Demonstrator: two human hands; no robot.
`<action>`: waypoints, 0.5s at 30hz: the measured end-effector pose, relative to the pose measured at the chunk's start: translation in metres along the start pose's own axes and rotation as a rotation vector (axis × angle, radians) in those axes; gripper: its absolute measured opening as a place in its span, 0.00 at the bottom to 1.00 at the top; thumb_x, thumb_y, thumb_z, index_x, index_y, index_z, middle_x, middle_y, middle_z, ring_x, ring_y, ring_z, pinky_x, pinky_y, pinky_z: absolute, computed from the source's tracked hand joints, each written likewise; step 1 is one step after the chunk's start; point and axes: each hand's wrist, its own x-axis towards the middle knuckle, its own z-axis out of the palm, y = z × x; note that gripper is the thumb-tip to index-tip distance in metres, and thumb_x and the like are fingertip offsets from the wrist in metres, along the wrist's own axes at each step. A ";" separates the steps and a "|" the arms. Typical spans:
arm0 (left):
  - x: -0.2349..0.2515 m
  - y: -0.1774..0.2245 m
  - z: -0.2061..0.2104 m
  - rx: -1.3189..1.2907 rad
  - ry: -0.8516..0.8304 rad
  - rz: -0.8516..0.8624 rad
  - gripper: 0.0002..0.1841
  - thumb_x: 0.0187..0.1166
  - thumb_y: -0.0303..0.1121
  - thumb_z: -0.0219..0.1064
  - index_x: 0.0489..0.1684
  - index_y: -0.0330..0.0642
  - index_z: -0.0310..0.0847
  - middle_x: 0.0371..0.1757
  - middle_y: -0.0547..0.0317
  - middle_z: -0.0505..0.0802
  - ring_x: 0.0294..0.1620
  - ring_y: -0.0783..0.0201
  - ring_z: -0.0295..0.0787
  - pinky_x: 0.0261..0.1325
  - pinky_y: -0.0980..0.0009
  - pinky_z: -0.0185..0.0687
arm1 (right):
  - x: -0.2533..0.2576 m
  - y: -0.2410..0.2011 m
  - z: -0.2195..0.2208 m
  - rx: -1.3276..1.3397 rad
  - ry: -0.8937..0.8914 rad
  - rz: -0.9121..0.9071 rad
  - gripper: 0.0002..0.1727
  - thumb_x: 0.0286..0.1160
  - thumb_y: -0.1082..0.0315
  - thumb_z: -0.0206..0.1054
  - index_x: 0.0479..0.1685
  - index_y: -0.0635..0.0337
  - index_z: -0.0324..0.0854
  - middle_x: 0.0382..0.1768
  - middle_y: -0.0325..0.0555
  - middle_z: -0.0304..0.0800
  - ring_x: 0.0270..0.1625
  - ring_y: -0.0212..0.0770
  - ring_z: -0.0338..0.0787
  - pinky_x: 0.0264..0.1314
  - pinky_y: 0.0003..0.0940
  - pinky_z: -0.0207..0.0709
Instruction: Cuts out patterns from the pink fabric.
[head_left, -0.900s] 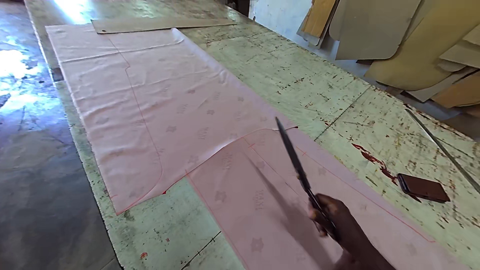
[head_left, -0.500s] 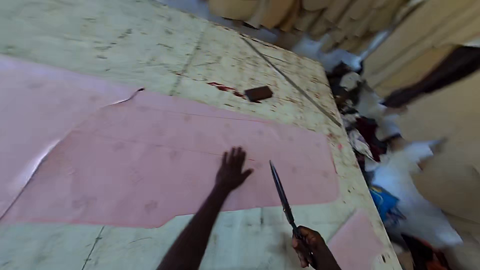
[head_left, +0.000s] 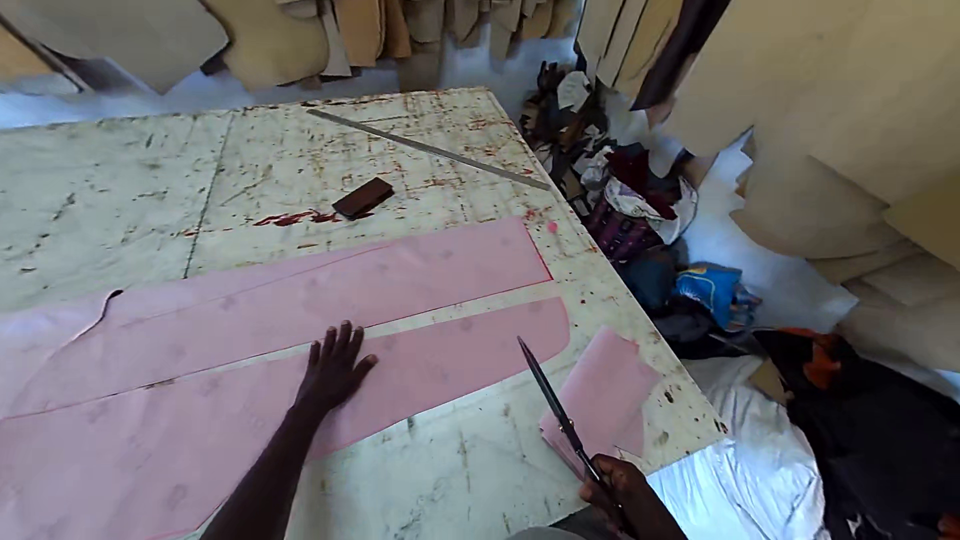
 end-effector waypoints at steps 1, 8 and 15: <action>-0.002 0.004 -0.004 0.003 -0.020 -0.017 0.47 0.82 0.74 0.33 0.95 0.52 0.55 0.97 0.52 0.54 0.97 0.42 0.41 0.91 0.31 0.35 | -0.005 0.006 -0.012 0.014 0.025 0.003 0.30 0.61 0.36 0.79 0.37 0.55 0.80 0.18 0.36 0.81 0.15 0.34 0.80 0.19 0.31 0.79; 0.007 0.181 0.010 -0.226 0.039 0.034 0.39 0.82 0.62 0.59 0.83 0.39 0.72 0.85 0.42 0.75 0.88 0.40 0.64 0.87 0.38 0.58 | -0.018 0.026 -0.077 0.100 0.215 0.003 0.29 0.66 0.38 0.76 0.37 0.57 0.78 0.17 0.38 0.79 0.13 0.36 0.79 0.16 0.33 0.78; -0.019 0.401 0.041 -0.553 -0.251 0.117 0.35 0.77 0.55 0.72 0.77 0.40 0.78 0.65 0.42 0.88 0.68 0.43 0.84 0.71 0.42 0.80 | -0.014 0.028 -0.113 0.241 0.314 -0.047 0.29 0.69 0.39 0.75 0.37 0.58 0.77 0.15 0.39 0.77 0.13 0.37 0.80 0.16 0.32 0.79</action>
